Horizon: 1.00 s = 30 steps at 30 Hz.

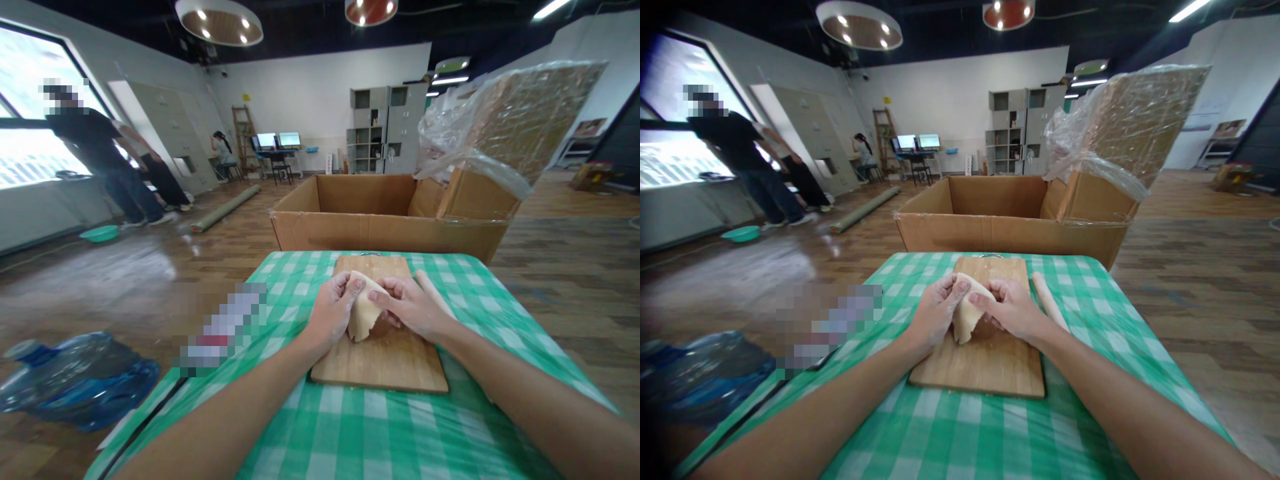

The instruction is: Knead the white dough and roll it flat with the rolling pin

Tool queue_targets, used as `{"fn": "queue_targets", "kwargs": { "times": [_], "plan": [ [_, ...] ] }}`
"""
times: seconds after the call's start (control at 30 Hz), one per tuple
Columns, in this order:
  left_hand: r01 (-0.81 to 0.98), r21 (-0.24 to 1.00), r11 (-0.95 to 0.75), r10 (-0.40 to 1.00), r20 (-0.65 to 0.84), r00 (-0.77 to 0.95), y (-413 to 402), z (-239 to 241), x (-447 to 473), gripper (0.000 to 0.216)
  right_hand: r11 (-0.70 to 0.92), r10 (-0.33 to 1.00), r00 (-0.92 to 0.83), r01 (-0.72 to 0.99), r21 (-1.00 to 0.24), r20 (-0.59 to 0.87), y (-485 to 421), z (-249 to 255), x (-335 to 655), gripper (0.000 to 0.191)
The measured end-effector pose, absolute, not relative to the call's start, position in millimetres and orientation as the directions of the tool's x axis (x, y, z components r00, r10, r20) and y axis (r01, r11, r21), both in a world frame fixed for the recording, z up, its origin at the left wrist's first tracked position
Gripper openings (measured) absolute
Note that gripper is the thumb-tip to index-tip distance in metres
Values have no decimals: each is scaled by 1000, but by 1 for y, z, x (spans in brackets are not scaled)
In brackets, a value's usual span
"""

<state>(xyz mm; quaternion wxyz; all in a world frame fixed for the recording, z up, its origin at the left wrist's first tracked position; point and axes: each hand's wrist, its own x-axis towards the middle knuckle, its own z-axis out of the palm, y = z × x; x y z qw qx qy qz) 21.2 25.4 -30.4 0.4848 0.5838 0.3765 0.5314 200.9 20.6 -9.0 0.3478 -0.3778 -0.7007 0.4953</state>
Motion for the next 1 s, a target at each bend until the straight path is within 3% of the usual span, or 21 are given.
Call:
{"fn": "queue_targets", "kwargs": {
  "times": [0.1,0.4,0.57,0.77,1.0],
  "plan": [
    [-110,968,-227,967,238,92,27,-33,21,40,228,848,-514,142,-963,125,22,-13,201,42],
    [-214,972,-94,960,145,237,24,-31,20,46,341,892,-408,324,-882,195,15,1,201,40],
    [-238,968,-83,969,133,206,20,-28,22,47,407,888,-377,377,-832,263,18,-2,203,43],
    [-275,960,-53,958,127,258,18,-26,24,47,203,901,-416,152,-967,123,20,-17,197,49],
    [-341,940,-30,975,103,198,20,-29,26,42,258,936,-312,301,-918,161,12,-2,197,52]
  ]
}}
